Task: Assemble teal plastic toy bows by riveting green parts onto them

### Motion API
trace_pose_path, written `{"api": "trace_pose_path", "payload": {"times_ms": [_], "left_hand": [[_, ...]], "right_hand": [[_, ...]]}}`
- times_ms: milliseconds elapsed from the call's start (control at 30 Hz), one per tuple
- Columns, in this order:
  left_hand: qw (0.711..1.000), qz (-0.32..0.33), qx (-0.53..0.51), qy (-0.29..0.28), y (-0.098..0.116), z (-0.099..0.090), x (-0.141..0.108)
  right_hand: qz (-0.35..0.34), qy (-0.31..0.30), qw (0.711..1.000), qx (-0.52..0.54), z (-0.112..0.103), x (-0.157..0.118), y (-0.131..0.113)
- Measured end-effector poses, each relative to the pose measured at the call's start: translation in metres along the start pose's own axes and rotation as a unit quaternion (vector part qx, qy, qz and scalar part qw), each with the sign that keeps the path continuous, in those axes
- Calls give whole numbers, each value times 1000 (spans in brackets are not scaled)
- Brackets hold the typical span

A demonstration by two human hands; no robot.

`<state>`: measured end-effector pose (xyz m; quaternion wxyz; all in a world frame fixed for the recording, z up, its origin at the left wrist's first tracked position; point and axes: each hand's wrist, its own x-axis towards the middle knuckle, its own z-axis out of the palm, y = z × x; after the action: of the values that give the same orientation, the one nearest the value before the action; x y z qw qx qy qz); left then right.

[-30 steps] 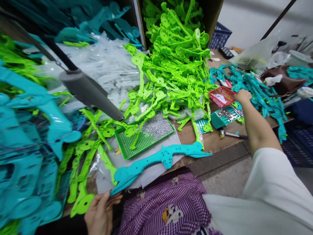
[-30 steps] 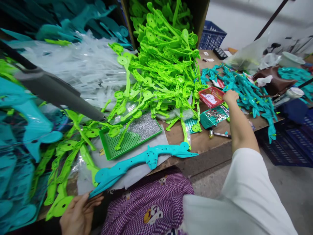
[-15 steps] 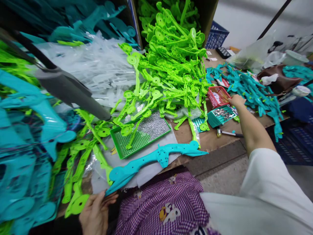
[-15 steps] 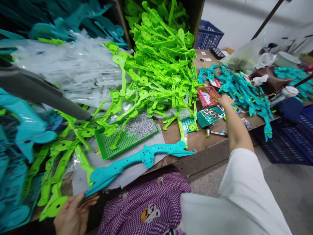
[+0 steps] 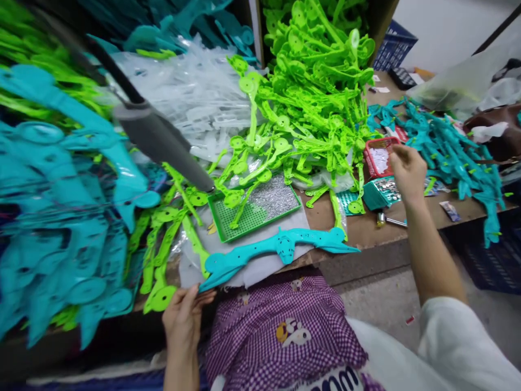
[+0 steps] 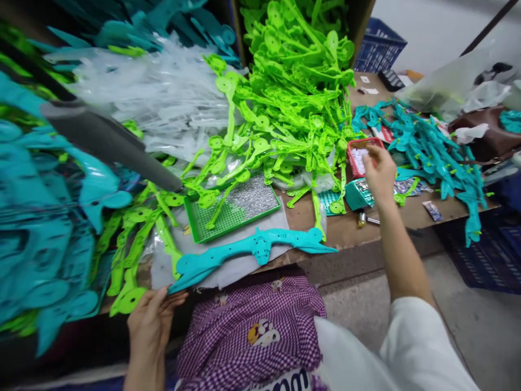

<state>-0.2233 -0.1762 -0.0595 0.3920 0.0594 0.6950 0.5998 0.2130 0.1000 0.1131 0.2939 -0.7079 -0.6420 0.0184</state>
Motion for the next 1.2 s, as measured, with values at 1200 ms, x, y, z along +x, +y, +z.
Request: {"api": "trace_pose_path", "payload": {"times_ms": [1200], "left_hand": [[995,16,-59,-80,-11,-5,-7]], "right_hand": [[-116,-175,830,517,158,-121,-257]]}}
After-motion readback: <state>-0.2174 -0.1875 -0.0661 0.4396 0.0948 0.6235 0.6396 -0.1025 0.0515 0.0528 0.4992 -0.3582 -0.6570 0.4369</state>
